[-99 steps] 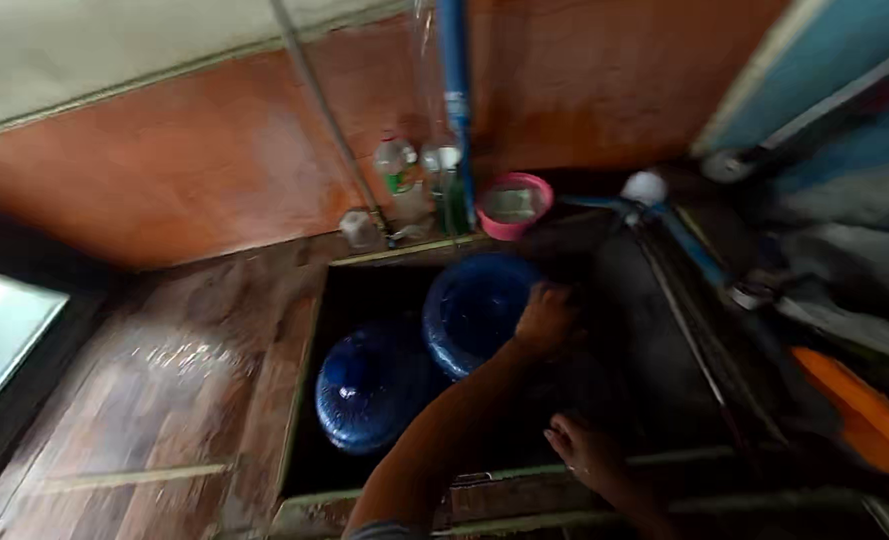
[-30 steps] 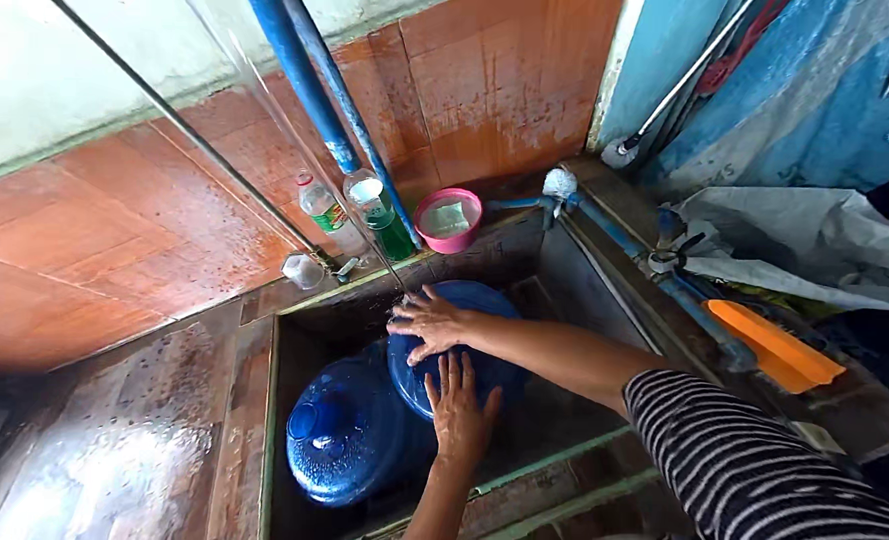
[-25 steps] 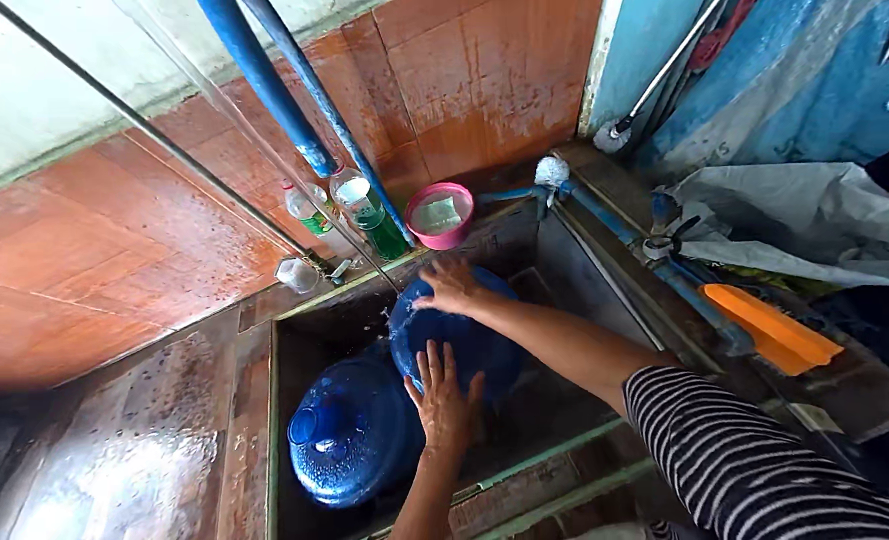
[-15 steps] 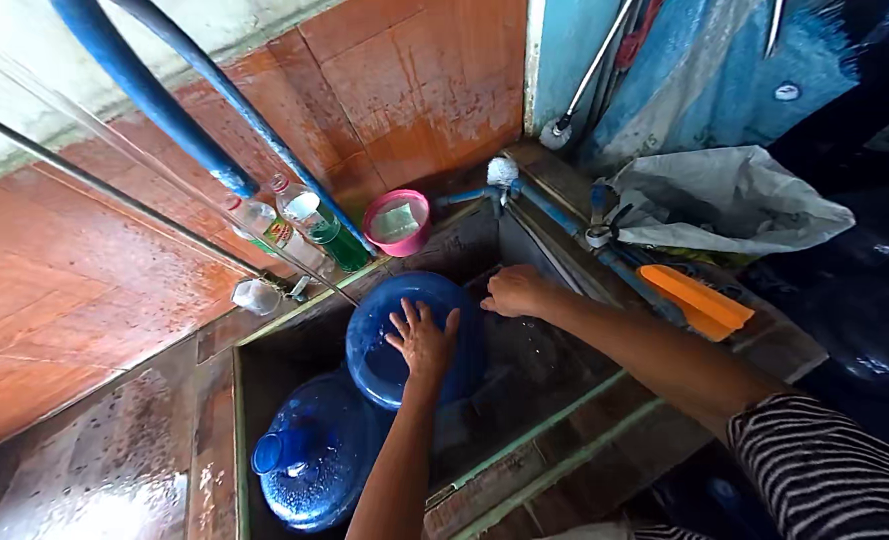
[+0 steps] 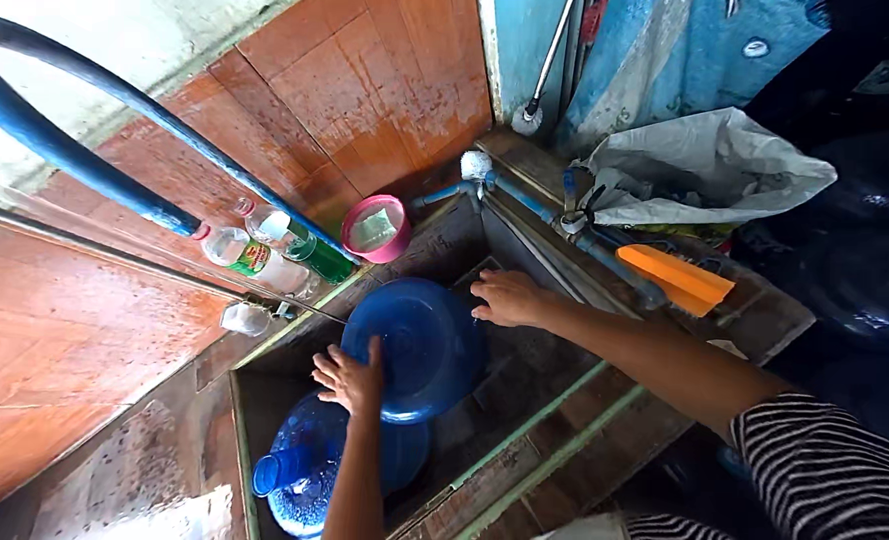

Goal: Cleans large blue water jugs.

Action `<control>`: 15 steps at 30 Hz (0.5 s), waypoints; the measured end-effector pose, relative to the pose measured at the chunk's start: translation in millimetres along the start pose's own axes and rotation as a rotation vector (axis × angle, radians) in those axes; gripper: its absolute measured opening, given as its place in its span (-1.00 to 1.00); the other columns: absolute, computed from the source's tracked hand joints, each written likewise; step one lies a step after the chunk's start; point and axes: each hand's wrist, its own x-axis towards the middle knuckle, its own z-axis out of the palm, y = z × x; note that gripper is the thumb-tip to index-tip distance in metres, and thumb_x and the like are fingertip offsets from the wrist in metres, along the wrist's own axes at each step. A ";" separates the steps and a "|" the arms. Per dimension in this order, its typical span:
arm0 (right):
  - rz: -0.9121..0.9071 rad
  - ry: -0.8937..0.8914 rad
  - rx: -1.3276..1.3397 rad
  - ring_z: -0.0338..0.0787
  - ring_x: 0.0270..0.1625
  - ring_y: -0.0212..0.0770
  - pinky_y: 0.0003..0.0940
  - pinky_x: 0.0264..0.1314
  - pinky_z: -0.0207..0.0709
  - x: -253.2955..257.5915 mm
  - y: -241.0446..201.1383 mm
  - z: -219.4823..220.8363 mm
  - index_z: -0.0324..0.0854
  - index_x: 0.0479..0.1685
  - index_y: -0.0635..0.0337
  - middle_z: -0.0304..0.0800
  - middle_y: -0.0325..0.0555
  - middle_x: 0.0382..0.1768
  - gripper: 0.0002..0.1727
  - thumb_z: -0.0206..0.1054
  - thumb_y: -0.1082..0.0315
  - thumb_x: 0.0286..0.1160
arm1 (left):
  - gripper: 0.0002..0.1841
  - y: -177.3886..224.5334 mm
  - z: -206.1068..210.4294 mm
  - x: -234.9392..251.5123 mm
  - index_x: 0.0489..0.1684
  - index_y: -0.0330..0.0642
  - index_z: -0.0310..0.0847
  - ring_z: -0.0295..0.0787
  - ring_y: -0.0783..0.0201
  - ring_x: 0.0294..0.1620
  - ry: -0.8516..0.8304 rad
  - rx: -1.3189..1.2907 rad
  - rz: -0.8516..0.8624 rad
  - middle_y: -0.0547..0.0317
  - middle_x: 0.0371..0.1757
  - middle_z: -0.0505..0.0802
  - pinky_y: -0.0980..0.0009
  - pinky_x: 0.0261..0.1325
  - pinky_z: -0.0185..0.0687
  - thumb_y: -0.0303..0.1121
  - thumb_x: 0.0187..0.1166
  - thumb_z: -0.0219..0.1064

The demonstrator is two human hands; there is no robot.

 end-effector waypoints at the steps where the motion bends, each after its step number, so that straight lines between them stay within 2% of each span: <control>1: 0.010 0.009 0.014 0.54 0.53 0.28 0.23 0.49 0.39 -4.6 7.2 0.9 0.58 0.46 0.29 0.54 0.29 0.48 -0.49 0.18 0.07 0.80 | -0.13 9.9 -3.9 15.2 0.73 -0.43 0.22 0.19 -0.52 0.72 -0.072 -0.002 -0.100 -0.58 0.69 0.32 -0.54 0.55 0.11 0.21 0.70 0.16; 2: 0.025 0.024 0.027 0.54 0.52 0.27 0.22 0.49 0.39 -9.3 15.8 1.9 0.58 0.45 0.30 0.56 0.29 0.45 -0.50 0.19 0.07 0.79 | -0.17 23.3 -5.7 24.6 0.70 -0.38 0.26 0.40 -0.44 0.63 -0.140 0.006 -0.129 -0.52 0.60 0.47 -0.43 0.49 0.31 0.23 0.74 0.10; 3: 0.045 0.040 0.042 0.55 0.51 0.27 0.21 0.48 0.39 -14.1 25.4 1.7 0.59 0.44 0.30 0.57 0.28 0.43 -0.50 0.20 0.08 0.79 | -0.21 38.5 -5.9 28.7 0.70 -0.35 0.28 0.49 -0.39 0.57 -0.199 0.009 -0.089 -0.48 0.56 0.54 -0.36 0.47 0.38 0.21 0.76 0.08; 5: 0.092 0.060 0.065 0.58 0.49 0.26 0.19 0.48 0.40 -26.8 42.9 -1.4 0.59 0.43 0.30 0.59 0.28 0.41 -0.50 0.20 0.08 0.79 | -0.27 66.7 -3.9 32.4 0.66 -0.32 0.37 0.55 -0.37 0.52 -0.277 0.079 0.113 -0.43 0.55 0.58 -0.33 0.47 0.41 0.16 0.77 0.09; 7: 0.127 0.065 0.088 0.61 0.45 0.24 0.19 0.46 0.43 -44.2 56.8 0.2 0.60 0.41 0.30 0.60 0.26 0.38 -0.51 0.21 0.07 0.78 | -0.30 79.8 -1.0 47.2 0.61 -0.25 0.47 0.56 -0.36 0.53 -0.322 0.226 0.282 -0.37 0.50 0.65 -0.37 0.52 0.33 0.19 0.80 -0.01; 8: 0.138 0.069 0.098 0.61 0.44 0.22 0.18 0.46 0.44 -52.9 63.3 -1.2 0.60 0.41 0.29 0.61 0.25 0.37 -0.51 0.22 0.07 0.78 | -0.29 83.2 3.4 58.7 0.56 -0.23 0.54 0.53 -0.36 0.56 -0.286 0.276 0.294 -0.35 0.48 0.68 -0.39 0.59 0.20 0.22 0.81 -0.06; 9: 0.144 0.080 0.116 0.62 0.44 0.23 0.18 0.47 0.44 -60.4 70.2 -2.3 0.60 0.41 0.30 0.61 0.25 0.37 -0.51 0.22 0.07 0.78 | -0.26 85.6 9.3 69.3 0.52 -0.24 0.58 0.46 -0.38 0.62 -0.228 0.288 0.241 -0.36 0.49 0.68 -0.42 0.66 0.02 0.24 0.81 -0.11; 10: 0.156 0.089 0.135 0.62 0.44 0.23 0.18 0.48 0.44 -67.2 76.0 -2.0 0.60 0.42 0.30 0.62 0.26 0.37 -0.50 0.22 0.07 0.78 | -0.25 88.1 15.5 76.4 0.57 -0.22 0.54 0.35 -0.37 0.69 -0.189 0.285 0.154 -0.36 0.56 0.61 -0.44 0.68 -0.10 0.26 0.81 -0.15; 11: 0.173 0.093 0.147 0.62 0.44 0.22 0.18 0.49 0.43 -73.0 80.4 -0.9 0.60 0.43 0.29 0.62 0.25 0.37 -0.50 0.21 0.06 0.79 | -0.26 90.7 21.4 79.1 0.63 -0.20 0.47 0.23 -0.40 0.75 -0.169 0.254 0.103 -0.38 0.64 0.51 -0.48 0.67 -0.15 0.24 0.81 -0.16; 12: 0.197 0.091 0.146 0.61 0.45 0.21 0.18 0.49 0.43 -78.0 84.3 0.2 0.60 0.44 0.27 0.62 0.23 0.37 -0.49 0.20 0.05 0.79 | -0.30 95.7 26.1 75.7 0.62 -0.20 0.48 0.20 -0.41 0.75 -0.157 0.218 0.122 -0.38 0.65 0.50 -0.52 0.65 -0.19 0.19 0.82 -0.10; 14: 0.223 0.076 0.138 0.60 0.46 0.19 0.17 0.50 0.42 -84.1 89.8 1.6 0.59 0.45 0.24 0.61 0.20 0.39 -0.49 0.18 0.02 0.80 | -0.43 111.4 29.5 58.7 0.48 -0.30 0.60 0.32 -0.41 0.68 -0.191 0.130 0.346 -0.39 0.52 0.62 -0.52 0.67 -0.24 0.01 0.81 0.06; 15: 0.219 0.067 0.139 0.61 0.45 0.19 0.16 0.48 0.43 -84.7 89.2 3.7 0.60 0.44 0.24 0.62 0.20 0.38 -0.49 0.18 0.03 0.80 | -0.50 116.1 32.1 51.9 0.35 -0.37 0.68 0.42 -0.40 0.61 -0.221 0.089 0.483 -0.39 0.42 0.70 -0.47 0.68 -0.20 -0.09 0.80 0.12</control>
